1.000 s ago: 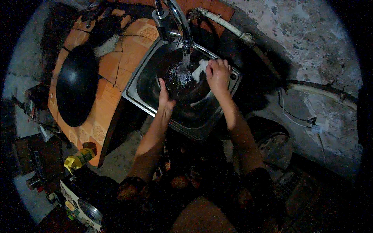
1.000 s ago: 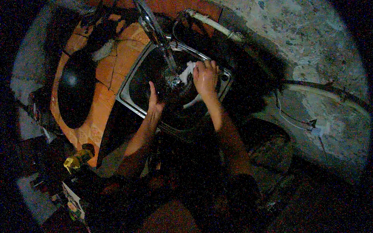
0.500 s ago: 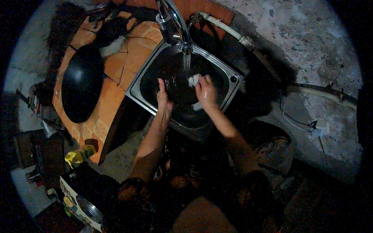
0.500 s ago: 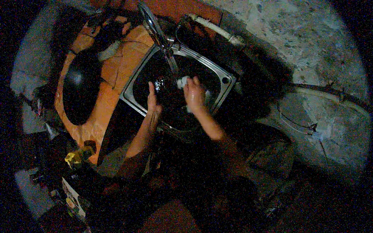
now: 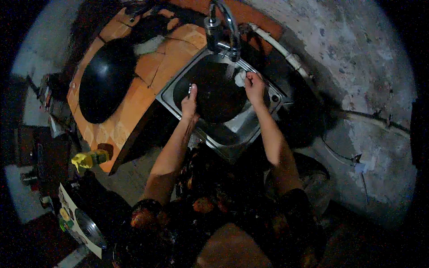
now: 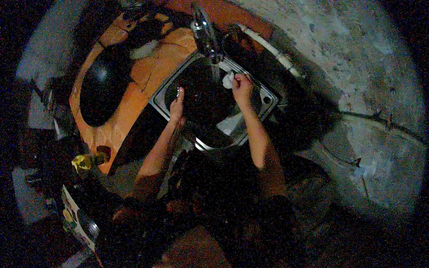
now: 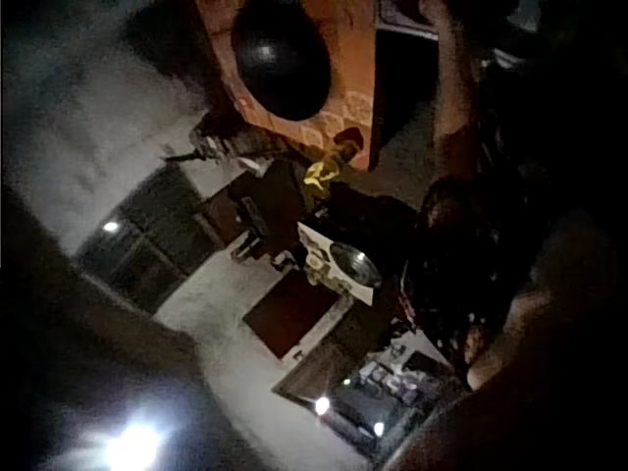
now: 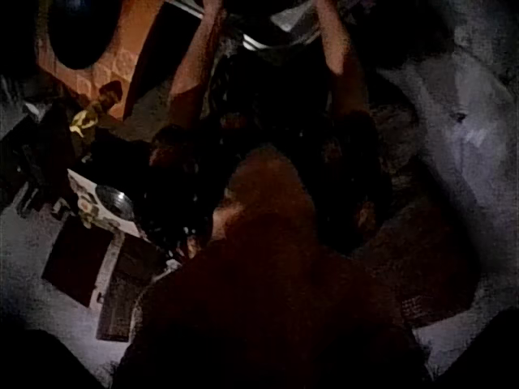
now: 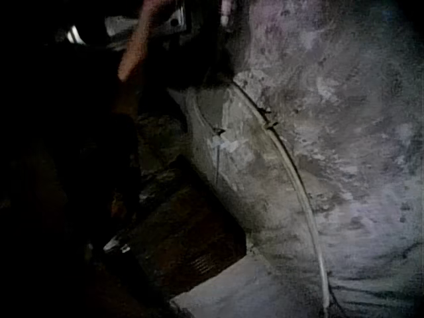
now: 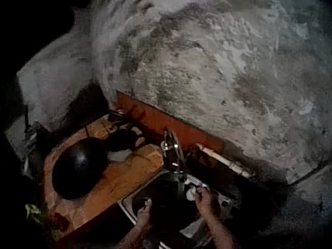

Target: The person washes a black round plate in a sink using a white cloth and running water, then places the plate down on a counter next to a large pan.

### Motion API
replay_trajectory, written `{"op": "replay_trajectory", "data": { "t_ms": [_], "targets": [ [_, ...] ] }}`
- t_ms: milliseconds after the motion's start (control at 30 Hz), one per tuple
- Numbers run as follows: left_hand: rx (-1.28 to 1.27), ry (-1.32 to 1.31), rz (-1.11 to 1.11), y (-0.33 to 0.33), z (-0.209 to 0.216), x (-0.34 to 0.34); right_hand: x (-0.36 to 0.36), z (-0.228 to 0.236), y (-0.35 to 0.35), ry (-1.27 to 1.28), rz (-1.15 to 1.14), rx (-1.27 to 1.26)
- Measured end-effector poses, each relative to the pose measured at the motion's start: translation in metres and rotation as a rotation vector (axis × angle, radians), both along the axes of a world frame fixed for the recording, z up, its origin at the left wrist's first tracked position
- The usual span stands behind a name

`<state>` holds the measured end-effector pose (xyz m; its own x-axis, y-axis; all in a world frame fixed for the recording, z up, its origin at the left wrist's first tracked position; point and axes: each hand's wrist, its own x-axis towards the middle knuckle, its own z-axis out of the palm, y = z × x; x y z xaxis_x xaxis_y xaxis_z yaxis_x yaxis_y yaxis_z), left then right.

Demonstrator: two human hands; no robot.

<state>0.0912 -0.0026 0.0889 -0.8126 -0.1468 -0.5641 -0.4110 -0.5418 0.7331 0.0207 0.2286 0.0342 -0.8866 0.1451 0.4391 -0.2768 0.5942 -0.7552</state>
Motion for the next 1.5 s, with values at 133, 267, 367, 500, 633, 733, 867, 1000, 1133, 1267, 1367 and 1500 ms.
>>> {"op": "replay_trajectory", "data": {
  "t_ms": [133, 267, 367, 500, 633, 733, 867, 1000, 1133, 1267, 1367, 1500],
  "targets": [
    [-0.379, 0.109, -0.095, 0.007, 0.015, 0.001, -0.023, 0.014, -0.037, 0.097, 0.038, 0.14],
    [-0.485, 0.195, -0.128, -0.007, -0.033, -0.008, -0.008, 0.051, -0.095, 0.138, 0.439, 0.209],
    [-0.545, 0.184, -0.18, -0.014, -0.047, -0.014, -0.012, 0.061, -0.097, 0.234, 0.383, 0.334],
    [-0.162, 0.139, -0.015, -0.008, 0.004, -0.005, -0.025, 0.052, -0.046, -0.176, -0.016, 0.441],
    [0.353, 0.044, 0.048, -0.019, -0.03, -0.021, -0.007, 0.012, 0.013, 0.009, -0.038, 0.326],
    [0.609, 0.181, -0.01, -0.027, -0.066, -0.03, 0.026, 0.015, 0.007, -0.03, -0.039, 0.337],
    [0.639, 0.088, 0.055, 0.002, -0.041, -0.025, 0.068, -0.014, -0.009, 0.159, -0.026, 0.45],
    [0.756, 0.072, 0.098, 0.012, -0.037, -0.033, 0.095, -0.018, -0.03, 0.18, -0.064, 0.17],
    [0.735, 0.145, 0.068, 0.01, -0.047, -0.039, 0.095, -0.041, -0.005, -0.333, -0.122, -0.973],
    [0.631, 0.124, 0.021, 0.015, -0.049, -0.03, 0.087, 0.0, 0.012, -0.032, -0.087, -0.692],
    [0.591, 0.069, 0.03, 0.021, -0.044, -0.024, 0.084, 0.034, 0.015, 0.213, -0.126, 0.257],
    [0.655, 0.126, -0.03, 0.028, -0.044, -0.03, 0.104, 0.047, 0.0, 0.119, -0.124, 0.42]
  ]
}}
